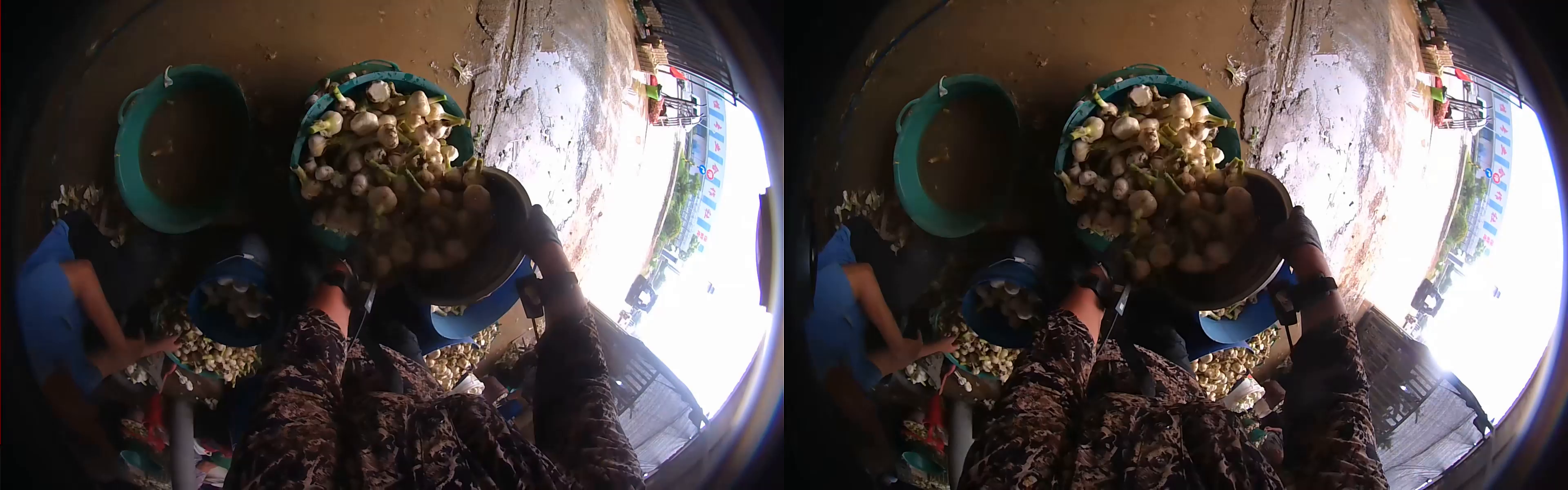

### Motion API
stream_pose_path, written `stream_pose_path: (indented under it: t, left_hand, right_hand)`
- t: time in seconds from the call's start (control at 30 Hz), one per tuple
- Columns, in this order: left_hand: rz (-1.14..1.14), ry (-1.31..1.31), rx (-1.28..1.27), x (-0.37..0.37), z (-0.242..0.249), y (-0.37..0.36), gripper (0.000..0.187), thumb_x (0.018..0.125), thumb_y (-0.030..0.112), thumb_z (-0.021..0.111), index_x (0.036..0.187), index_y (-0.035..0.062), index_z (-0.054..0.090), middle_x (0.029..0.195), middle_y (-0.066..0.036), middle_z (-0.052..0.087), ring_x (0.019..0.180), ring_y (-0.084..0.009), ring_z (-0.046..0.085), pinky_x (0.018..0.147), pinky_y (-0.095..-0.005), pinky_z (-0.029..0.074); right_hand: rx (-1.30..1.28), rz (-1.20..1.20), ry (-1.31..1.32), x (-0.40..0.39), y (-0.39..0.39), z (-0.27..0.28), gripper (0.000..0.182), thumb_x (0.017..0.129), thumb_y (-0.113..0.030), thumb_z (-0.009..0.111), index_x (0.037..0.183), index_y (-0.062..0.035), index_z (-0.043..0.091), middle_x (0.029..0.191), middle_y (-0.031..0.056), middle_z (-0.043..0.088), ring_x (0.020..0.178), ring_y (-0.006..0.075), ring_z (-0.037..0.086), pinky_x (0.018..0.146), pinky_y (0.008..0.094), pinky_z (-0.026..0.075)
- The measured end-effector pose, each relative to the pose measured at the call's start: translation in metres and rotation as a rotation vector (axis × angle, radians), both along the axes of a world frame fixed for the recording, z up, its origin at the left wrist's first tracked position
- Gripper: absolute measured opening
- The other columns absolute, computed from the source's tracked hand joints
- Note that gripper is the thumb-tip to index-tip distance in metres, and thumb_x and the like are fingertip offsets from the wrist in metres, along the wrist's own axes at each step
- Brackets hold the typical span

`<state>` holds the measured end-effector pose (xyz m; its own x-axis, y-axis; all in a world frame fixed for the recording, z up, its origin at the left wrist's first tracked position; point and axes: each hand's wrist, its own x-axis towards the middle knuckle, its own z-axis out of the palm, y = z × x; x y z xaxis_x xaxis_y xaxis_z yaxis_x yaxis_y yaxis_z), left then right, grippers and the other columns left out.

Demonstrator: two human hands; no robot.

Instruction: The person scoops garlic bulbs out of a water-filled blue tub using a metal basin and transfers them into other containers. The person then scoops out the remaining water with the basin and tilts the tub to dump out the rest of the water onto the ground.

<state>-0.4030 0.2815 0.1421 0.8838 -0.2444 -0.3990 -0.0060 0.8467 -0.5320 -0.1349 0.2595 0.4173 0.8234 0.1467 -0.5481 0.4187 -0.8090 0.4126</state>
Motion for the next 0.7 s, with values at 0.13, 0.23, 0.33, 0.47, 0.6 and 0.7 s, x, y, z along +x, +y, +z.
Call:
stream_pose_path:
  t: [0.13,0.23,0.33,0.47,0.6,0.7]
  left_hand:
    - [-0.098,0.295,0.248,0.022,0.029,0.041,0.038,0.088,0.04,0.047,0.107,0.009,0.057,0.089,-0.008,0.061,0.074,-0.021,0.058,0.066,-0.032,0.05]
    - [-0.133,0.401,0.127,0.033,0.036,0.057,0.037,0.087,0.039,0.049,0.106,0.0086,0.057,0.086,-0.007,0.06,0.074,-0.0213,0.057,0.069,-0.0326,0.049]
    - [-0.083,0.404,0.277,0.036,0.028,0.062,0.039,0.085,0.04,0.052,0.108,0.0088,0.056,0.091,-0.007,0.058,0.082,-0.0219,0.055,0.075,-0.0361,0.047]
    - [-0.178,0.449,0.508,0.022,-0.002,0.045,0.054,0.084,0.049,0.054,0.12,0.0093,0.048,0.113,-0.01,0.051,0.099,-0.0252,0.05,0.087,-0.0451,0.041]
    - [-0.291,0.531,0.423,0.014,0.016,0.033,0.062,0.084,0.05,0.054,0.126,0.0077,0.041,0.123,-0.012,0.045,0.106,-0.0281,0.049,0.089,-0.0495,0.04]
    - [-0.325,0.431,0.279,0.021,0.049,0.03,0.062,0.084,0.05,0.053,0.128,0.0084,0.039,0.128,-0.014,0.042,0.112,-0.0303,0.048,0.09,-0.0532,0.039]
  right_hand:
    - [-0.033,-0.072,-0.019,0.007,0.011,0.021,0.054,0.075,-0.033,0.063,0.107,0.008,0.049,0.103,0.0297,0.058,0.102,0.0387,0.057,0.084,0.0419,0.046]
    - [-0.085,-0.086,-0.006,0.024,-0.003,0.027,0.062,0.071,-0.038,0.068,0.109,0.0079,0.051,0.102,0.0288,0.059,0.102,0.0386,0.057,0.084,0.0412,0.047]
    - [-0.09,-0.058,-0.019,0.025,0.003,0.034,0.06,0.07,-0.037,0.069,0.106,0.008,0.052,0.101,0.0293,0.059,0.1,0.0375,0.059,0.082,0.0403,0.048]
    - [-0.058,-0.129,0.064,0.031,0.018,0.062,0.043,0.074,-0.026,0.065,0.098,0.0075,0.055,0.095,0.0266,0.061,0.09,0.0306,0.062,0.072,0.0368,0.049]
    - [0.192,-0.253,0.08,0.032,0.015,0.092,0.036,0.074,-0.017,0.059,0.1,0.0072,0.054,0.088,0.0215,0.063,0.081,0.026,0.063,0.069,0.034,0.049]
    - [0.121,-0.234,0.054,0.029,0.016,0.075,0.038,0.073,-0.018,0.059,0.101,0.0071,0.054,0.089,0.0217,0.063,0.082,0.0263,0.063,0.071,0.0343,0.049]
